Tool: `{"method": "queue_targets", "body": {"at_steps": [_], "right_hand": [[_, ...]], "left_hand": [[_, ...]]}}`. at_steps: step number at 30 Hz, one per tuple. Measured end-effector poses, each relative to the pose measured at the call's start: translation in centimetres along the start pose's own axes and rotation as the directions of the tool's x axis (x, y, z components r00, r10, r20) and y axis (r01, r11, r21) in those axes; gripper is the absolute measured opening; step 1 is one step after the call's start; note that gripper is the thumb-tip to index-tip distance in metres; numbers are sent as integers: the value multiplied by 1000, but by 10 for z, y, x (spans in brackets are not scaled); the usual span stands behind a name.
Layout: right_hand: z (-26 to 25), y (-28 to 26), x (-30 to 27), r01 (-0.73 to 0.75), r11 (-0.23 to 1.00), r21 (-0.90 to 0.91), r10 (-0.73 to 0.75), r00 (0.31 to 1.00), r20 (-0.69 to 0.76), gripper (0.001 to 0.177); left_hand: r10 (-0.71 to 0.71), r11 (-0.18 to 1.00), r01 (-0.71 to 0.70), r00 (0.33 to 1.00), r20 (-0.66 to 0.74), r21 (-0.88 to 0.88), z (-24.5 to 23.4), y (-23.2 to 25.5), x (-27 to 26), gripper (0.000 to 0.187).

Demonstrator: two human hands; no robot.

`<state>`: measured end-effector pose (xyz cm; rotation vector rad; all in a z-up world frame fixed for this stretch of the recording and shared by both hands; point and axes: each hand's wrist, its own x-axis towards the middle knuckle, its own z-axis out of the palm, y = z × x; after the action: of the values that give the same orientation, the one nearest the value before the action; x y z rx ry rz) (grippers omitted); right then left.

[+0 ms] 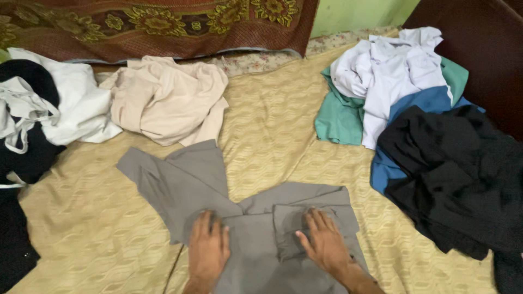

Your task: The person folds a shirt and a pair of shorts by hand on a bed, smoothing the fabric and aligning the edges.

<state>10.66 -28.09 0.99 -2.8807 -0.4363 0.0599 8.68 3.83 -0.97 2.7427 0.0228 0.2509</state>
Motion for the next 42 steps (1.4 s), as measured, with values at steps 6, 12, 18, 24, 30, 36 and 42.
{"method": "queue_targets", "body": {"at_steps": [6, 12, 18, 24, 30, 36, 42], "right_hand": [[21, -125, 33, 158, 943, 295, -207, 967, 146, 65], [54, -190, 44, -46, 956, 289, -86, 900, 427, 76], [35, -175, 51, -152, 949, 276, -59, 774, 631, 82], [4, -179, 42, -183, 941, 286, -3, 837, 548, 84], [-38, -208, 37, -327, 784, 527, 107, 908, 405, 79], [-77, -226, 48, -416, 451, 790, 104, 903, 416, 84], [-135, -202, 56, -477, -185, 859, 142, 852, 503, 82]], "left_hand": [[-783, 619, 659, 563, -265, -426, 8, -102, 55, 86], [-785, -376, 387, 350, 512, -842, -17, -131, 70, 52], [-812, -506, -101, 391, 433, -857, -63, -187, 43, 21], [-840, -520, -63, 219, 497, -852, -135, -172, 20, 25], [-883, -431, -81, 241, 402, -899, -165, -164, 15, 15], [-876, 147, -26, 460, -142, -989, -146, -131, 28, 17], [-186, 573, -84, 955, -229, -815, -150, 23, 12, 10]]}}
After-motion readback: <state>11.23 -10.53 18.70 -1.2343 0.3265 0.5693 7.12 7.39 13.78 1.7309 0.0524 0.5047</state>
